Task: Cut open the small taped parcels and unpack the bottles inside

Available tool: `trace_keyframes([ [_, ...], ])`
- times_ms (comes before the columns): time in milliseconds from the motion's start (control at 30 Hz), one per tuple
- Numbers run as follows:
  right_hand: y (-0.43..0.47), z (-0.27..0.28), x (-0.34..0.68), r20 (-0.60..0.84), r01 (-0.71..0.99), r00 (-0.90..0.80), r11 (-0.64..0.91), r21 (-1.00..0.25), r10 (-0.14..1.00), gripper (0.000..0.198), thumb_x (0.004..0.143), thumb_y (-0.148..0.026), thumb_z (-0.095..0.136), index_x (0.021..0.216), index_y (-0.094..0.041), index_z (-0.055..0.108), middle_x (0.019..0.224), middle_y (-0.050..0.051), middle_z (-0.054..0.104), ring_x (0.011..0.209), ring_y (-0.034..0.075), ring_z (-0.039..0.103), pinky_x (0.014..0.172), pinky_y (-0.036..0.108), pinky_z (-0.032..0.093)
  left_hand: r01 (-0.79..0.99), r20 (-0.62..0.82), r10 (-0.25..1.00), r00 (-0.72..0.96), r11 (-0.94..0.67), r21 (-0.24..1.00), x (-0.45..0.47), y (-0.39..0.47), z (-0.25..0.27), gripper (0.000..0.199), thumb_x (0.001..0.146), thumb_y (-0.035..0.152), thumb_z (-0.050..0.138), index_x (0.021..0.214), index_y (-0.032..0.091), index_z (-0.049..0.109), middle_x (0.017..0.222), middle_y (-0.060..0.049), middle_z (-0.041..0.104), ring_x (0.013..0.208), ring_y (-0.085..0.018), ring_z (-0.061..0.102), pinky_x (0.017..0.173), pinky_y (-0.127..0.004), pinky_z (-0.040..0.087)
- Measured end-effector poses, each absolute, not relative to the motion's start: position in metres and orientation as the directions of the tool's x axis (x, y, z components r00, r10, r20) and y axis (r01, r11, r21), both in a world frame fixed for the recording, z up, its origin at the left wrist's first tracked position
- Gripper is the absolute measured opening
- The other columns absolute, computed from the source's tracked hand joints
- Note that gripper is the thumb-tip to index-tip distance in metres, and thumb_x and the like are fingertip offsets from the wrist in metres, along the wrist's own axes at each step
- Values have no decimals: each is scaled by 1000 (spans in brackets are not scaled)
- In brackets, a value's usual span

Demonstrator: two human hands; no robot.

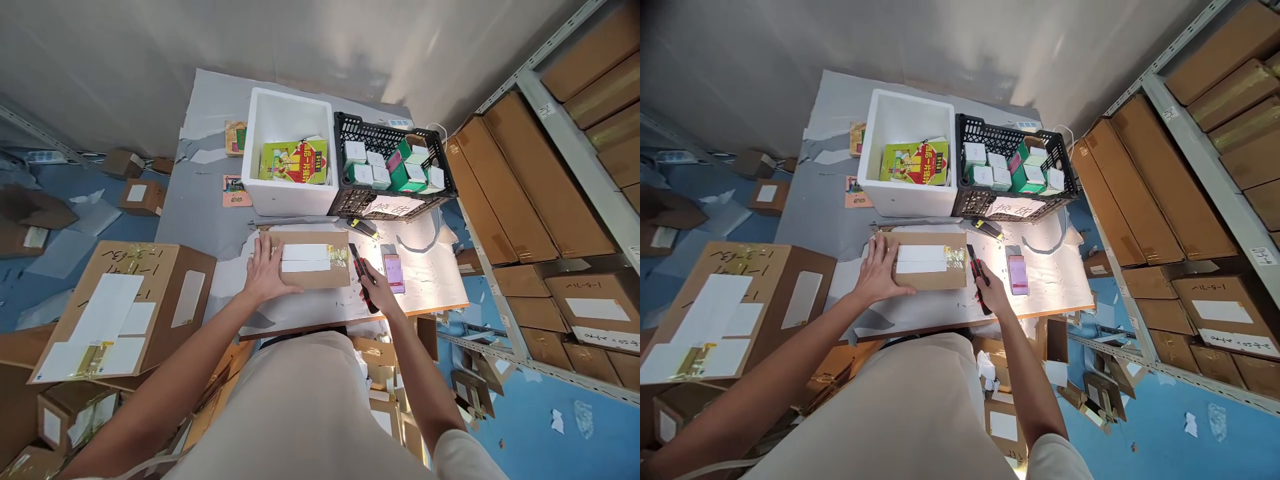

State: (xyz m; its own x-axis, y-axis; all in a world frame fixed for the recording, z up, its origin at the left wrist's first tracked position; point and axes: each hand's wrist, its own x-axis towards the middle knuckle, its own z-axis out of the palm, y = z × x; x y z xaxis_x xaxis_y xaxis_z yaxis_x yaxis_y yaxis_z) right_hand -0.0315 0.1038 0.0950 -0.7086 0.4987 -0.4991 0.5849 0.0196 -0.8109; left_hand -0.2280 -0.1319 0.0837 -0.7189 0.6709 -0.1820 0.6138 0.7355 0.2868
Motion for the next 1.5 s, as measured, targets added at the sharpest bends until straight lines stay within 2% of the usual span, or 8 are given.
trace_keyframes([
  [100, 109, 89, -27, -483, 543, -746, -1, -840, 458, 70, 85, -47, 50, 148, -25, 28, 80, -1, 57, 47, 7, 54, 42, 23, 47, 675, -227, 717, -659, 697, 244, -231, -132, 87, 138, 41, 84, 64, 150, 15, 15, 157, -20, 3, 141, -47, -3, 99, -62, 33],
  [267, 137, 99, -31, -485, 582, -792, 222, -782, 371, 60, 88, -39, 49, 145, -25, 36, 74, -2, 55, 42, 7, 51, 42, 22, 45, 696, -230, 719, -655, 694, 188, -230, -131, 85, 133, 45, 86, 59, 150, 17, 16, 157, -17, 6, 140, -48, -2, 98, -60, 34],
  [433, 145, 134, -64, -581, 628, -764, 536, -565, 282, 54, 90, -27, 46, 143, -28, 37, 76, 0, 63, 42, 10, 53, 43, 22, 42, 671, -256, 690, -677, 721, 169, -229, -126, 82, 134, 45, 88, 57, 150, 19, 14, 158, -16, 6, 140, -50, -3, 98, -62, 32],
  [633, 113, 154, -75, -499, 505, -802, 820, -270, 329, 48, 90, -19, 42, 138, -17, 42, 84, 7, 70, 62, 17, 63, 59, 24, 41, 640, -306, 657, -689, 750, 169, -227, -123, 87, 134, 45, 87, 58, 151, 19, 12, 158, -16, 3, 140, -49, -5, 98, -61, 33],
  [900, 97, 155, -56, -521, 433, -792, 895, -111, 318, 54, 91, -21, 40, 144, -15, 31, 97, 13, 69, 86, 25, 64, 66, 28, 40, 659, -336, 672, -660, 733, 171, -226, -125, 91, 129, 49, 85, 58, 151, 20, 10, 158, -14, -1, 140, -47, -7, 96, -60, 35],
  [1033, 86, 141, -73, -527, 505, -743, 862, -37, 413, 57, 92, -19, 37, 146, -10, 22, 99, 17, 66, 89, 27, 62, 72, 32, 42, 667, -330, 688, -646, 720, 194, -227, -123, 92, 126, 52, 83, 58, 151, 20, 11, 159, -13, -1, 140, -48, -8, 98, -61, 32],
  [1267, 75, 131, -64, -488, 555, -753, 824, -110, 442, 54, 94, -21, 34, 147, -13, 21, 101, 15, 63, 91, 26, 61, 75, 33, 42, 624, -355, 642, -680, 760, 181, -224, -120, 94, 127, 51, 83, 59, 151, 21, 12, 158, -14, -1, 140, -48, -8, 94, -62, 36],
  [1500, 73, 147, -35, -560, 546, -723, 832, -102, 405, 58, 93, -22, 41, 147, -15, 20, 101, 14, 63, 90, 25, 61, 73, 31, 42, 636, -361, 651, -668, 751, 178, -226, -120, 93, 127, 52, 82, 59, 151, 19, 9, 158, -15, -5, 139, -50, -10, 96, -62, 34],
])
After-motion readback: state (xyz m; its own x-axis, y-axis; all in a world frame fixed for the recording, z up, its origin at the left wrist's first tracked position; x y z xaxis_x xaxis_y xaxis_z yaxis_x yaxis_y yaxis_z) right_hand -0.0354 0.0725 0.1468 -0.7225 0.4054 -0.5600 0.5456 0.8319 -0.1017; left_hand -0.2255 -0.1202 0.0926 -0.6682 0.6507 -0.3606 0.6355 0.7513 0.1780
